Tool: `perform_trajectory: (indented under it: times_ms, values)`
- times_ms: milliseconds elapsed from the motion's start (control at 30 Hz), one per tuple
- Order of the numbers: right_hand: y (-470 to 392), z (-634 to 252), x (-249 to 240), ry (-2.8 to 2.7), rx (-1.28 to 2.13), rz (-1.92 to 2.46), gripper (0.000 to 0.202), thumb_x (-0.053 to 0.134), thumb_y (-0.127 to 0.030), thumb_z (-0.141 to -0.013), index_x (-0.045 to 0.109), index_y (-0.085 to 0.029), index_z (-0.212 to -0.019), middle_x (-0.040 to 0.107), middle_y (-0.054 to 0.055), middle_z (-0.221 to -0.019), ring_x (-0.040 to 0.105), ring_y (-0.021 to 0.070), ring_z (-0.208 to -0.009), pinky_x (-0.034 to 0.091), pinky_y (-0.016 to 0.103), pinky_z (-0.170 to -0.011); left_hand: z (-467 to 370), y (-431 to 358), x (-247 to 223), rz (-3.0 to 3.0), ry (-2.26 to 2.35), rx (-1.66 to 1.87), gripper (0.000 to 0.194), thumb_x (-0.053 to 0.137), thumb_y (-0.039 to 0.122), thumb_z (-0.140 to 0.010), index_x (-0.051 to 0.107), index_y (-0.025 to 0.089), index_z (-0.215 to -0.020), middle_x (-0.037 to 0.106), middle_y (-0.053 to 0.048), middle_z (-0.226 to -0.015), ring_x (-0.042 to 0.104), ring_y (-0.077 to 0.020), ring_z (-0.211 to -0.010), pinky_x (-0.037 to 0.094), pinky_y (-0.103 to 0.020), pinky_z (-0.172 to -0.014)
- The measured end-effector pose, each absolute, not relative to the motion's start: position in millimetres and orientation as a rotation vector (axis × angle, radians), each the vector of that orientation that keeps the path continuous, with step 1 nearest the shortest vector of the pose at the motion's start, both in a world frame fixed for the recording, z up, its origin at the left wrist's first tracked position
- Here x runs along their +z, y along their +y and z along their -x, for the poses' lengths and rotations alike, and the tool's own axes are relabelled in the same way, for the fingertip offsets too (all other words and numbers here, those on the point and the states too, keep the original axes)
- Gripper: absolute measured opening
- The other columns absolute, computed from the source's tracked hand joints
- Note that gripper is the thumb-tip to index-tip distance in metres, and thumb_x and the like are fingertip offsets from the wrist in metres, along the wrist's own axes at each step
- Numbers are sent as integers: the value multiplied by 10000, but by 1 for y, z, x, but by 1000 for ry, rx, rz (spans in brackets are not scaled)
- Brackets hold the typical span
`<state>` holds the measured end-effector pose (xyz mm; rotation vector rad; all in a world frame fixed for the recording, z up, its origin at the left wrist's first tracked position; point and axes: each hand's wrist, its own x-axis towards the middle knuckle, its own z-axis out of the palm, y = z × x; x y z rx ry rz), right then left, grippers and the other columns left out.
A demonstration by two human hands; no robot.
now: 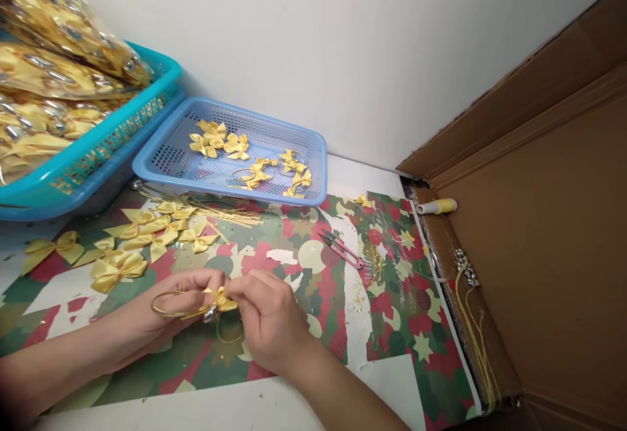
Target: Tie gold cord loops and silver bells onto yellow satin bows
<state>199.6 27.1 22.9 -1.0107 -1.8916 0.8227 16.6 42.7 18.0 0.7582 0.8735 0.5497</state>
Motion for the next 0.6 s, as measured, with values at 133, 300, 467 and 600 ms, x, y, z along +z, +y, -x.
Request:
perform_trajectory:
  times_ms: [133,300,467,600]
  values:
    - [24,-197,22,-1809,924,1052,228,419,-171,-984,558,-223,-811,521,-31,-661,459,114,-569,367,224,-538,-18,43,19,-741,856,544,331,724,443,-735,512,216,-622,431,50,-630,317,-148,-625,283,-246,-584]
    - [20,-193,18,-1703,997,1113,226,433,-234,-990,532,-224,-786,468,-50,-614,403,105,-521,338,219,-505,-20,44,22,-706,871,541,405,788,516,-686,531,213,-610,459,38,-637,358,-158,-644,308,-254,-611]
    - [16,-188,13,-1603,1060,1147,204,430,-258,-999,515,-222,-816,450,-49,-631,374,107,-534,308,222,-500,-20,44,21,-716,881,576,380,802,518,-680,590,208,-620,469,31,-630,369,-162,-656,319,-258,-620]
    - [14,-185,7,-1502,1140,1174,229,424,-318,-1015,497,-223,-820,437,-44,-647,384,117,-566,324,227,-525,-19,44,16,-705,896,588,307,802,445,-667,601,214,-638,499,26,-648,408,-171,-674,355,-271,-644]
